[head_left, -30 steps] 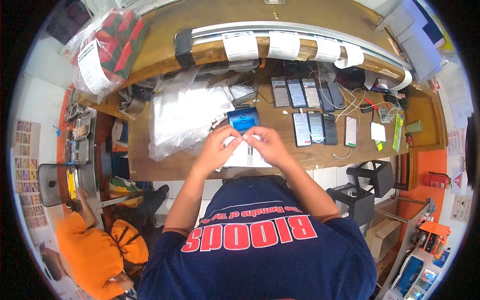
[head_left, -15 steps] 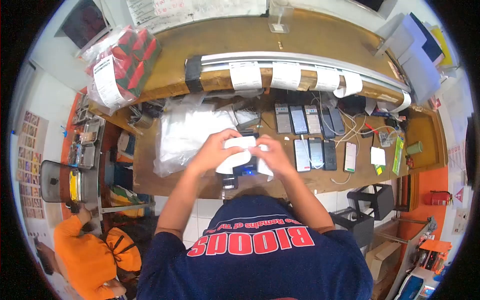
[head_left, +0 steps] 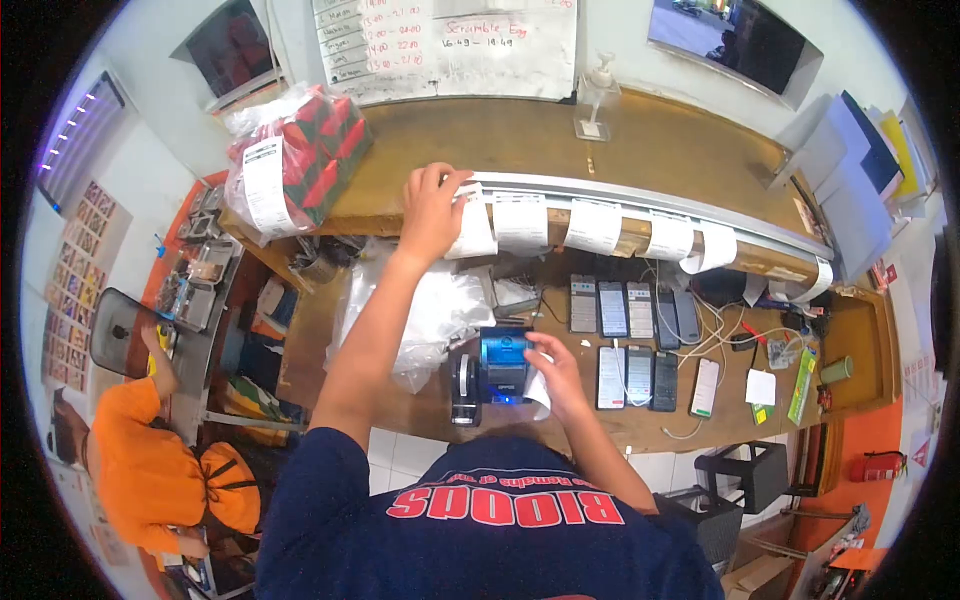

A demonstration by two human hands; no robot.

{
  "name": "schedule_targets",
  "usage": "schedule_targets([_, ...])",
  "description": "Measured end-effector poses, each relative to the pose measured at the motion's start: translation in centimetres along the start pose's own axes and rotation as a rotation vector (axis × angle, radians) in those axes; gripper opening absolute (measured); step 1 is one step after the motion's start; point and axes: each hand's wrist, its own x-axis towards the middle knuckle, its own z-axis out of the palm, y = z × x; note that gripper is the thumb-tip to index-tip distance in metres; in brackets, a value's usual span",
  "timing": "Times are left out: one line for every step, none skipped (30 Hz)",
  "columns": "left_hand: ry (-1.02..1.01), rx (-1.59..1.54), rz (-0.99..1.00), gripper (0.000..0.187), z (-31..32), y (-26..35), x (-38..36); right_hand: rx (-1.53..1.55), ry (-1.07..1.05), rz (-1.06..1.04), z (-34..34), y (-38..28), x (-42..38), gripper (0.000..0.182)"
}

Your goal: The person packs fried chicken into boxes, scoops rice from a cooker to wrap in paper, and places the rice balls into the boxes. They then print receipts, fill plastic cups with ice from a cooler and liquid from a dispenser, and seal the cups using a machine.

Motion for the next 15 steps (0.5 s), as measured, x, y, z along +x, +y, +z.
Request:
schedule_targets([0.065, 0.004, -0.041, 0.02, 0.1, 0.6, -0.3, -0.046, 0.067, 0.013, -1.2, 0.1, -0.4, 0.038])
schedule_targets([0.069, 0.009, -0.034, 0.02, 0.0, 0.5, -0.7, -0.089, 0.135, 0.026, -2.5, 0.3, -0.9, 0.038])
schedule_targets([-0.012, 0.036, 0.005, 0.02, -0.2, 0.2, -1.2, -0.088, 0.178, 0.063, -4.3, 1.2, -1.3, 0.038])
schedule_targets([-0.095, 0.062, 0.041, 0.021, -0.1, -0.3, -1.5, -0.087, 0.221, 0.103, -6.2, 2.5, -1.8, 0.038])
schedule_targets([-0.122, 0.009, 0.094, 0.02, 0.4, -0.9, -1.8, -0.071, 0.265, 0.126, -7.4, 3.1, -2.4, 0.034])
schedule_targets([-0.12, 0.013, 0.094, 0.02, 0.5, -0.7, -1.7, -0.07, 0.26, 0.124, -9.0, 4.3, -3.0, 0.034])
schedule_targets([-0.083, -0.013, 0.125, 0.019, 0.5, -0.4, -1.8, -0.014, 0.305, 0.141, -10.6, 5.9, -3.5, 0.032])
schedule_targets([-0.045, -0.037, 0.156, 0.019, 0.4, -0.1, -1.8, 0.041, 0.346, 0.157, -11.2, 6.5, -3.9, 0.03])
schedule_targets([-0.04, -0.028, 0.151, 0.019, 0.3, 0.0, -1.8, 0.038, 0.336, 0.157, -11.8, 7.1, -4.4, 0.03])
schedule_targets([-0.035, 0.02, 0.156, 0.021, 0.0, 0.3, -1.9, 0.078, 0.361, 0.175, -11.9, 7.0, -5.1, 0.026])
schedule_targets([-0.03, 0.069, 0.161, 0.024, -0.1, 0.6, -1.9, 0.117, 0.386, 0.193, -11.9, 6.7, -5.6, 0.023])
schedule_targets([-0.023, 0.08, 0.157, 0.024, 0.0, 1.0, -2.0, 0.114, 0.373, 0.192, -11.7, 6.6, -5.8, 0.023])
schedule_targets([-0.024, 0.116, 0.075, 0.026, 0.1, 1.5, -2.1, 0.123, 0.385, 0.199, -11.6, 6.5, -5.9, 0.022])
schedule_targets([-0.024, 0.151, -0.003, 0.028, 0.3, 2.0, -2.1, 0.136, 0.397, 0.204, -11.5, 6.7, -5.8, 0.021])
schedule_targets([-0.01, 0.161, 0.004, 0.028, 0.5, 2.0, -2.2, 0.127, 0.37, 0.226, -11.9, 7.5, -5.6, 0.02])
